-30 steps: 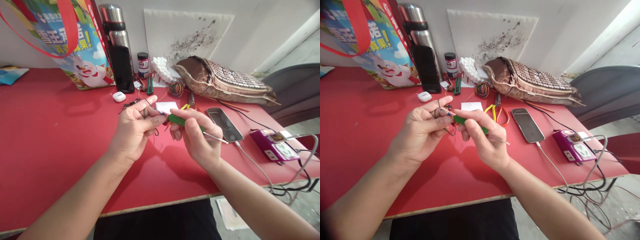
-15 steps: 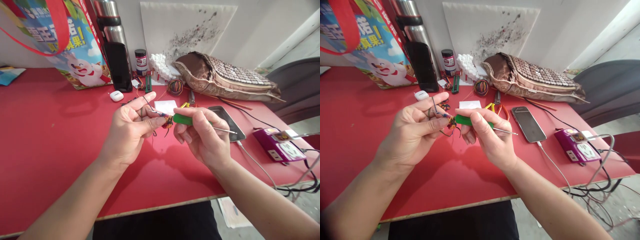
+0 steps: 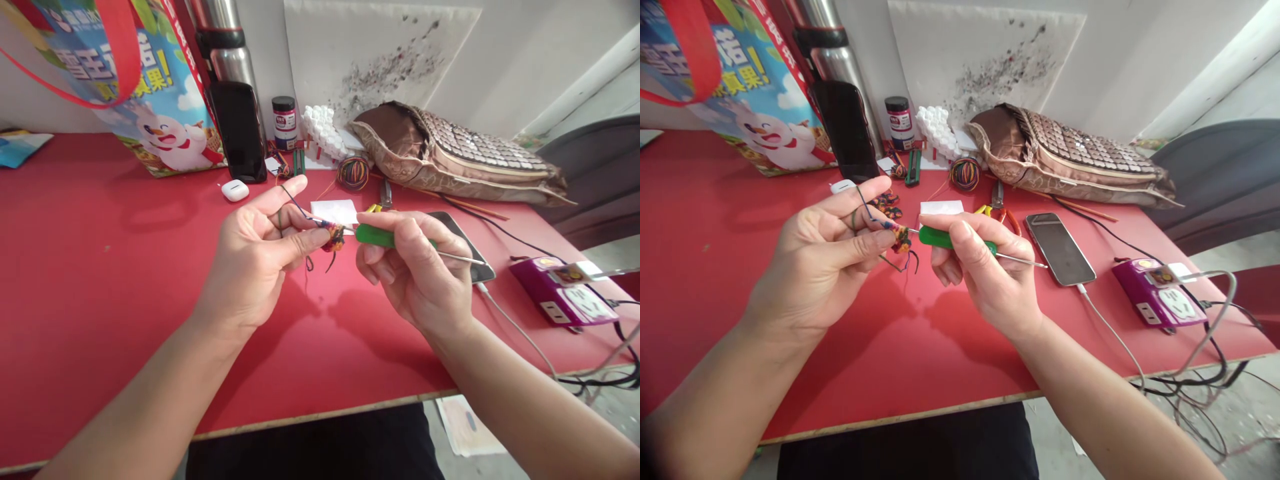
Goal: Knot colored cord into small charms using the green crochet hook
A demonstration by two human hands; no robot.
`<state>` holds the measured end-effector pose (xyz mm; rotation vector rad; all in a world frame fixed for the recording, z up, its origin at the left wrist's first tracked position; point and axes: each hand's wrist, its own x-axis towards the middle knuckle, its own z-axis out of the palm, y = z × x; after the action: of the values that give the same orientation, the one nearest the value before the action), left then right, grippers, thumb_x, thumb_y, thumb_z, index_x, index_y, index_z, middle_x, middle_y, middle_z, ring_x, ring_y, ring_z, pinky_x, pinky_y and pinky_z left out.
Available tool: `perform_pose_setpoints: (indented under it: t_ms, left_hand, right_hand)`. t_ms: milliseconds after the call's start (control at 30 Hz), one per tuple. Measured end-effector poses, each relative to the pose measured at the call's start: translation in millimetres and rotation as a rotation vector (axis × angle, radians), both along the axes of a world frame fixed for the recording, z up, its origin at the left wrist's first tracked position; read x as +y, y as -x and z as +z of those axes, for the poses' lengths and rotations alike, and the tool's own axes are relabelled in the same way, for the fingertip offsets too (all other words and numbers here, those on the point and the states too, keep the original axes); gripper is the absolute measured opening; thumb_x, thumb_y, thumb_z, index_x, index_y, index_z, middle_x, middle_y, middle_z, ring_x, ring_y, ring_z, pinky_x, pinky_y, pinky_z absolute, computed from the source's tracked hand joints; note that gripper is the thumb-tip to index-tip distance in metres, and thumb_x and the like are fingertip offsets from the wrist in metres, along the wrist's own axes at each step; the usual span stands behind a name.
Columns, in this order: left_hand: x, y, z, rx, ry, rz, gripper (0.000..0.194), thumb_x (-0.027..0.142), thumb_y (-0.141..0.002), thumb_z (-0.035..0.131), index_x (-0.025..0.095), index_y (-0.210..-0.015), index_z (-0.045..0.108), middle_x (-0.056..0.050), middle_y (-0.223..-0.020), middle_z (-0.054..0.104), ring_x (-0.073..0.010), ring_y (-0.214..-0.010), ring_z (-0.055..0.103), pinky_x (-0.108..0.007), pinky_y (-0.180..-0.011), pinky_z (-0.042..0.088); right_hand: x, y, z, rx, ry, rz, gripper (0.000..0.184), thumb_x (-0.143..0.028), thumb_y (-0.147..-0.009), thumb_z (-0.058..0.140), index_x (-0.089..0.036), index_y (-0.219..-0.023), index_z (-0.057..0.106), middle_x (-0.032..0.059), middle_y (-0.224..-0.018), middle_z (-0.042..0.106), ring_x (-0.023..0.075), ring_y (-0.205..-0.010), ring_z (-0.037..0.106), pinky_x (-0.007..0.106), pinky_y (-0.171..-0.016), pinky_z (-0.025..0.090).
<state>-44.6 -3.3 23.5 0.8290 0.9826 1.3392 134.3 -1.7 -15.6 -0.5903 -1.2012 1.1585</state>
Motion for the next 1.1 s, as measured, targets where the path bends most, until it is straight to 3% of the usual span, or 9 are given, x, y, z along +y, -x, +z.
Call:
perform_pose_setpoints:
  t_ms: [300,833,1100]
  left_hand:
    - [0,2,1.3,-0.024,-0.006,-0.029,0.080,0.008,-0.063,0.101,0.013,-0.138,0.073,0.002,-0.074,0.075,-0.0175,-0.071,0.074,-0.030,-0.066,0.054]
    - [0,3,2.3,0.043,-0.014,-0.007,0.081,0.015,-0.061,0.104,0.021,-0.137,0.077,0.003,-0.072,0.072,-0.0167,-0.068,0.069,-0.029,-0.054,0.047]
    - [0,4,2.5,0.073,-0.007,-0.024,0.091,0.018,-0.062,0.104,0.019,-0.146,0.071,0.002,-0.074,0.073,-0.0183,-0.070,0.071,-0.032,-0.058,0.050]
  right_hand:
    - [2,-3,0.6,-0.001,-0.002,0.025,0.020,-0.042,-0.101,0.079,-0.025,-0.102,0.091,0.0000,-0.068,0.070,0.0089,-0.049,0.049,0.027,-0.047,0.048]
    - [5,-9,3.1,-0.076,-0.002,-0.036,0.024,-0.048,-0.098,0.082,-0.025,-0.097,0.088,0.0001,-0.066,0.065,0.0106,-0.049,0.048,0.030,-0.046,0.045]
    - [6,-11,2.6,-0.098,-0.035,-0.045,0.024,-0.047,-0.099,0.081,-0.024,-0.098,0.088,0.0003,-0.067,0.065,0.0098,-0.049,0.046,0.030,-0.047,0.045]
